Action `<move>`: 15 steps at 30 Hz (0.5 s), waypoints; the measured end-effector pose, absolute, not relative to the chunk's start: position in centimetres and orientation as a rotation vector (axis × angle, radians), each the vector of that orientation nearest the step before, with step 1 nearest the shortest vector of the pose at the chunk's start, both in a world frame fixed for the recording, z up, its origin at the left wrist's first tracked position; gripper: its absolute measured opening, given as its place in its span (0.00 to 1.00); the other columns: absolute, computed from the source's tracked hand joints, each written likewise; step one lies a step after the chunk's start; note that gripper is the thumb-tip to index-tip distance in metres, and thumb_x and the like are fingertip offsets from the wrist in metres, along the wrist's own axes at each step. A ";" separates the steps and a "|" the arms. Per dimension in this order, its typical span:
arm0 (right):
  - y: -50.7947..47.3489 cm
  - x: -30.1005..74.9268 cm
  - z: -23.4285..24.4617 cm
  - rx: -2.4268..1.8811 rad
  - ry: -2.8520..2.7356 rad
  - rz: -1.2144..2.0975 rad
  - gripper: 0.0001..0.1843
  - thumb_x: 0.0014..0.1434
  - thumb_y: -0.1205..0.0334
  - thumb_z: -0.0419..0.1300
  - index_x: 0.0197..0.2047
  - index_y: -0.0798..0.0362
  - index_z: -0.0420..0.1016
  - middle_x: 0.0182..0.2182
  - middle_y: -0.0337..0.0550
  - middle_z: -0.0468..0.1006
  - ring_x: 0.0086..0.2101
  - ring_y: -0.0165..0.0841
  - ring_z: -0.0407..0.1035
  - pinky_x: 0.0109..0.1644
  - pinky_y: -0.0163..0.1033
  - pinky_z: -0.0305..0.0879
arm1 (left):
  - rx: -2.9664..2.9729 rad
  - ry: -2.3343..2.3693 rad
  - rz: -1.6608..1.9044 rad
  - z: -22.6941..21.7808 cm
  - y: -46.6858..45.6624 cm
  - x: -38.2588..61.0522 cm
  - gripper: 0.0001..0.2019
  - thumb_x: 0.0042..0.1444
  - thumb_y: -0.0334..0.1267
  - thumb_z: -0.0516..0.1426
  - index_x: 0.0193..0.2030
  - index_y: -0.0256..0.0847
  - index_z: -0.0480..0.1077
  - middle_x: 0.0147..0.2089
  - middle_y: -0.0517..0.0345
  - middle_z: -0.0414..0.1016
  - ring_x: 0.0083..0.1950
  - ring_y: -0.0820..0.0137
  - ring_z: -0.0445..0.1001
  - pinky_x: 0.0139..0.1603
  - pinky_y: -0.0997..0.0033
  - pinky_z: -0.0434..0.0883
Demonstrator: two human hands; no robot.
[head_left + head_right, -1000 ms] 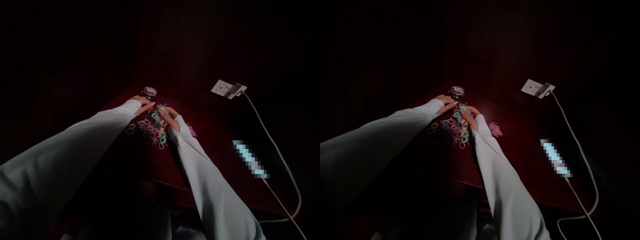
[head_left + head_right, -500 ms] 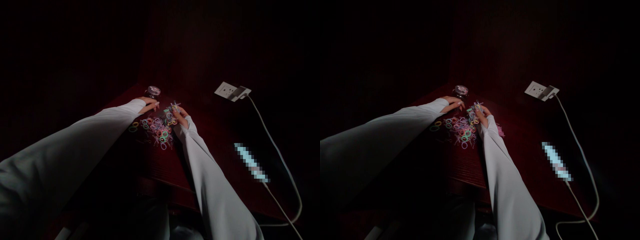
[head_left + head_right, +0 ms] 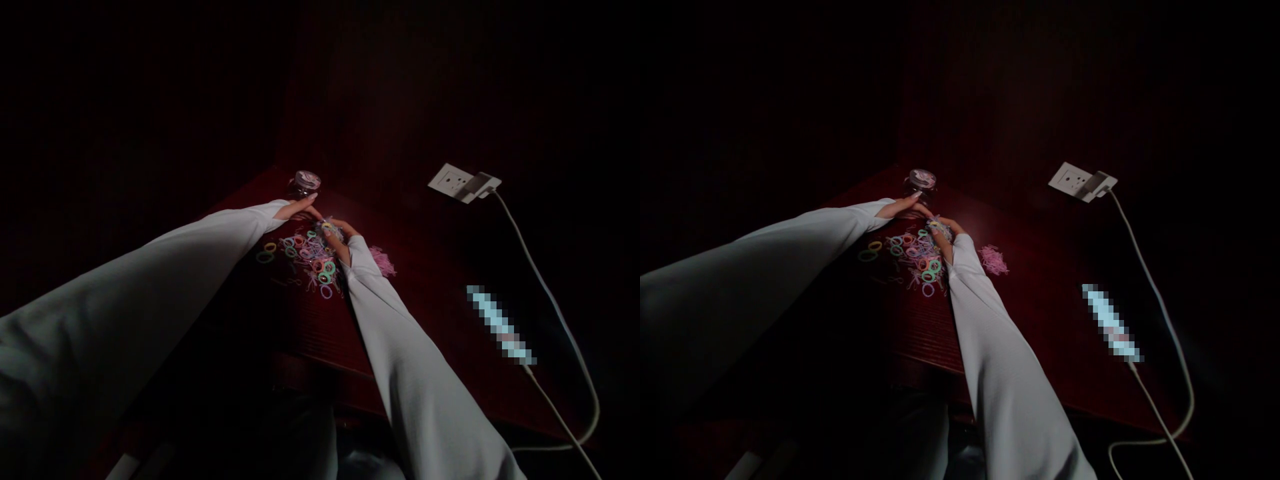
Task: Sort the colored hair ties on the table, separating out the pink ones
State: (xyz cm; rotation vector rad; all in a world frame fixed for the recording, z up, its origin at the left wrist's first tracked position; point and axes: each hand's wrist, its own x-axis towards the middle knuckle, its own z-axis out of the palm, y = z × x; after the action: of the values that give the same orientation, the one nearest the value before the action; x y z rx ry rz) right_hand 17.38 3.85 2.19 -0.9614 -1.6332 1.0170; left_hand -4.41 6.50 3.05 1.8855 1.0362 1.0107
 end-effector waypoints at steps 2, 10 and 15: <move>3.5 17.2 2.3 -0.939 -1.650 1.017 0.30 0.52 0.38 0.78 0.50 0.48 0.84 0.46 0.44 0.89 0.47 0.40 0.81 0.62 0.48 0.76 | 1.882 1.056 1.015 3.1 6.5 -4.5 0.48 0.65 0.81 0.41 0.52 0.43 0.87 0.52 0.43 0.89 0.58 0.53 0.86 0.66 0.51 0.77; 3.4 17.0 2.8 -0.920 -1.734 0.950 0.34 0.51 0.40 0.79 0.57 0.47 0.84 0.58 0.49 0.85 0.60 0.44 0.77 0.73 0.55 0.69 | 1.927 1.107 1.059 4.0 6.2 -4.9 0.45 0.67 0.78 0.46 0.55 0.36 0.83 0.50 0.40 0.89 0.45 0.56 0.88 0.47 0.57 0.85; 3.0 16.8 3.0 -0.926 -1.779 0.923 0.30 0.60 0.33 0.71 0.56 0.45 0.85 0.60 0.48 0.84 0.64 0.44 0.75 0.74 0.55 0.67 | 1.988 1.143 1.085 4.4 5.8 -4.9 0.39 0.71 0.72 0.47 0.56 0.38 0.82 0.50 0.43 0.88 0.36 0.63 0.85 0.38 0.63 0.82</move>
State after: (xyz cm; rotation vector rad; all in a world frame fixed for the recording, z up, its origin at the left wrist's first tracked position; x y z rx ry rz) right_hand 16.79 3.00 3.04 -0.9257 -1.7790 0.9235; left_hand -4.95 5.75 4.43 1.9880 1.1432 1.0846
